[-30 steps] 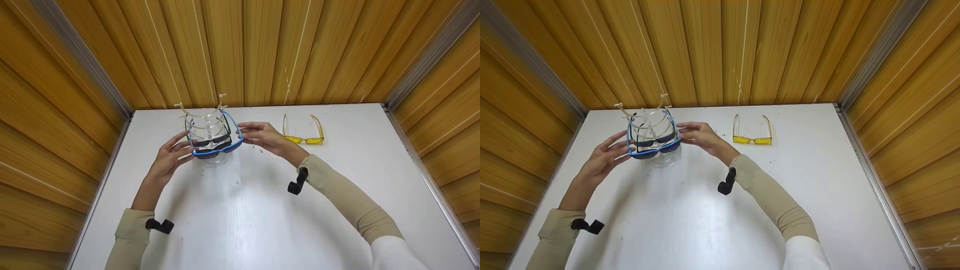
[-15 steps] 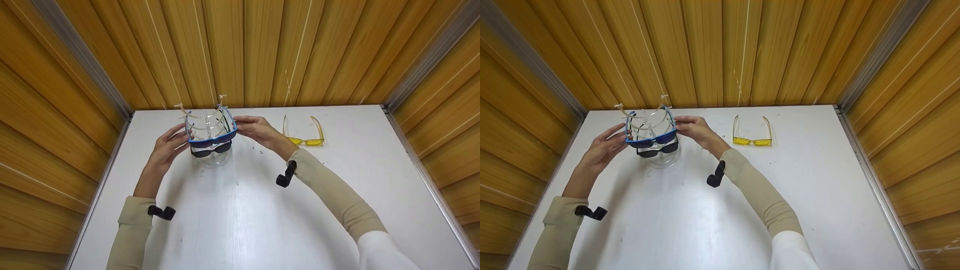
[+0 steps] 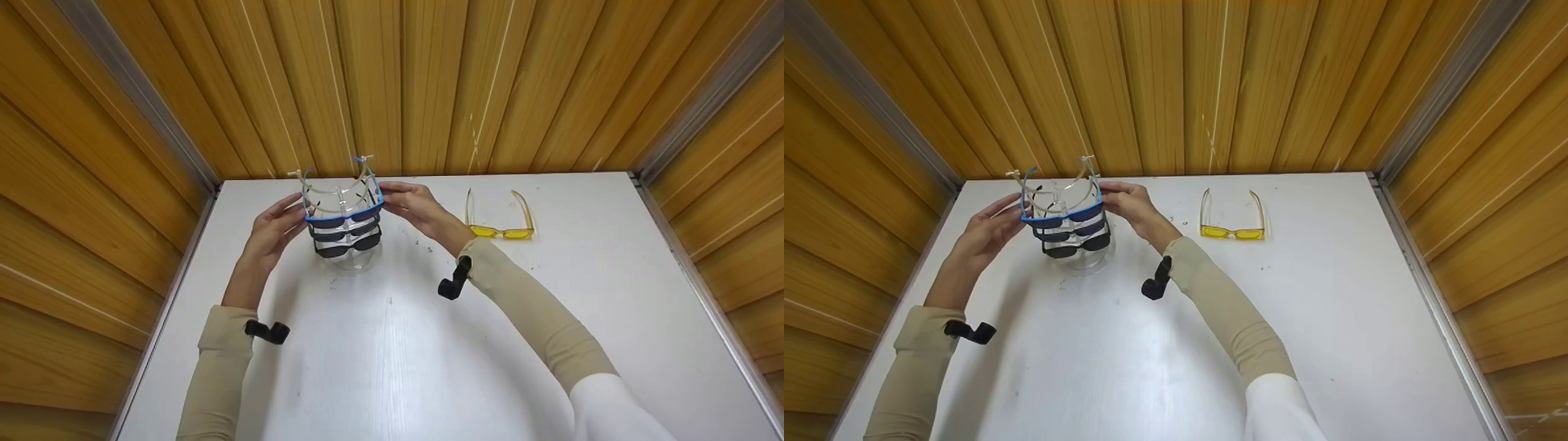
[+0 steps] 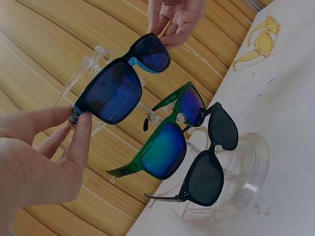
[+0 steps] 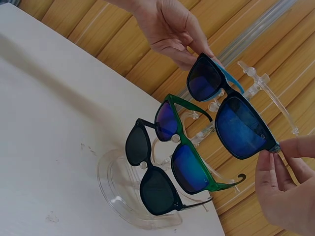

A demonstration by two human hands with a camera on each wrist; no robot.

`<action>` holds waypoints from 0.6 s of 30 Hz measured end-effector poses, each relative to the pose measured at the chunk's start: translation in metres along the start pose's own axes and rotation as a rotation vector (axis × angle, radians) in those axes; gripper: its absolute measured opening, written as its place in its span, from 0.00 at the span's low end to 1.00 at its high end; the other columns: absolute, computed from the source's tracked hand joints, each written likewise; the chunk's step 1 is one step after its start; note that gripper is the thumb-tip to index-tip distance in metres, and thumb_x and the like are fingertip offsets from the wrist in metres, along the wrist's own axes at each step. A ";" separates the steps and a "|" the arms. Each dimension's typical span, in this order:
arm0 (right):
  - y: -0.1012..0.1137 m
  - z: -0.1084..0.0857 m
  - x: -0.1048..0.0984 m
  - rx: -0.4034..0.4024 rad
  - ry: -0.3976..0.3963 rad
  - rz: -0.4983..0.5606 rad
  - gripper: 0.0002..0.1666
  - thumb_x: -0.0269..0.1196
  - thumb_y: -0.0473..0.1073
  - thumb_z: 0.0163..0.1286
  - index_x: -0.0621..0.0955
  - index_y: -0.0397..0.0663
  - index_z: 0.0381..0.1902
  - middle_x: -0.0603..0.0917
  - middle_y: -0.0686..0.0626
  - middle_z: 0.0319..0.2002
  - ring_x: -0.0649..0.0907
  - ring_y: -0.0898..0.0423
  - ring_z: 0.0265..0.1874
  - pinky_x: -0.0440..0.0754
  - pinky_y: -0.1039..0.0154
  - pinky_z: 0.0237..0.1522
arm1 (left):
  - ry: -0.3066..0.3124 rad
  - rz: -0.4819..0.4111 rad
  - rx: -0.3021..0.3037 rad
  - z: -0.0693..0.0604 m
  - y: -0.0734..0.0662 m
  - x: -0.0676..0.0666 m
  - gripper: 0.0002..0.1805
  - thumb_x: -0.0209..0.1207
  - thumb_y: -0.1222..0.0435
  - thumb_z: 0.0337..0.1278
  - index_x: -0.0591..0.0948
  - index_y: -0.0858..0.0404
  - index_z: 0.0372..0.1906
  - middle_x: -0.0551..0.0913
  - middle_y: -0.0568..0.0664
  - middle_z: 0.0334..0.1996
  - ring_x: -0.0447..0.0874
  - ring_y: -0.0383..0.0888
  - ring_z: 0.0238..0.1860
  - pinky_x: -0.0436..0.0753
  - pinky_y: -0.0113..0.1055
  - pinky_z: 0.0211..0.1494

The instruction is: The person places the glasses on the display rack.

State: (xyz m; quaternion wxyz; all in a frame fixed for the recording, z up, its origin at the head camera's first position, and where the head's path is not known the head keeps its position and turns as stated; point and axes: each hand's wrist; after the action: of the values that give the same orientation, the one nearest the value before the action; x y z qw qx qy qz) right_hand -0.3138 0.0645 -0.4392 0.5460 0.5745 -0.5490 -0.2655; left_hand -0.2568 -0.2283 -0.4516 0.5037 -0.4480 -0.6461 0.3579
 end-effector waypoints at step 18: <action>-0.009 0.007 0.004 0.000 0.033 -0.033 0.29 0.56 0.28 0.74 0.71 0.36 0.72 0.74 0.39 0.72 0.76 0.48 0.69 0.74 0.56 0.74 | -0.029 -0.024 -0.021 0.016 0.010 -0.010 0.30 0.60 0.74 0.68 0.69 0.67 0.74 0.87 0.44 0.46 0.89 0.40 0.47 0.86 0.28 0.56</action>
State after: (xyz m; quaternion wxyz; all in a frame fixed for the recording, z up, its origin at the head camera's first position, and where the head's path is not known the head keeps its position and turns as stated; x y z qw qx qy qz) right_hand -0.3158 0.0570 -0.4479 0.5506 0.5878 -0.5304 -0.2647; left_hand -0.2689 -0.2340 -0.4674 0.4938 -0.4402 -0.6624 0.3515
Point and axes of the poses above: each hand's wrist, its own z-axis towards the middle knuckle, its own x-axis out of the palm, y = z × x
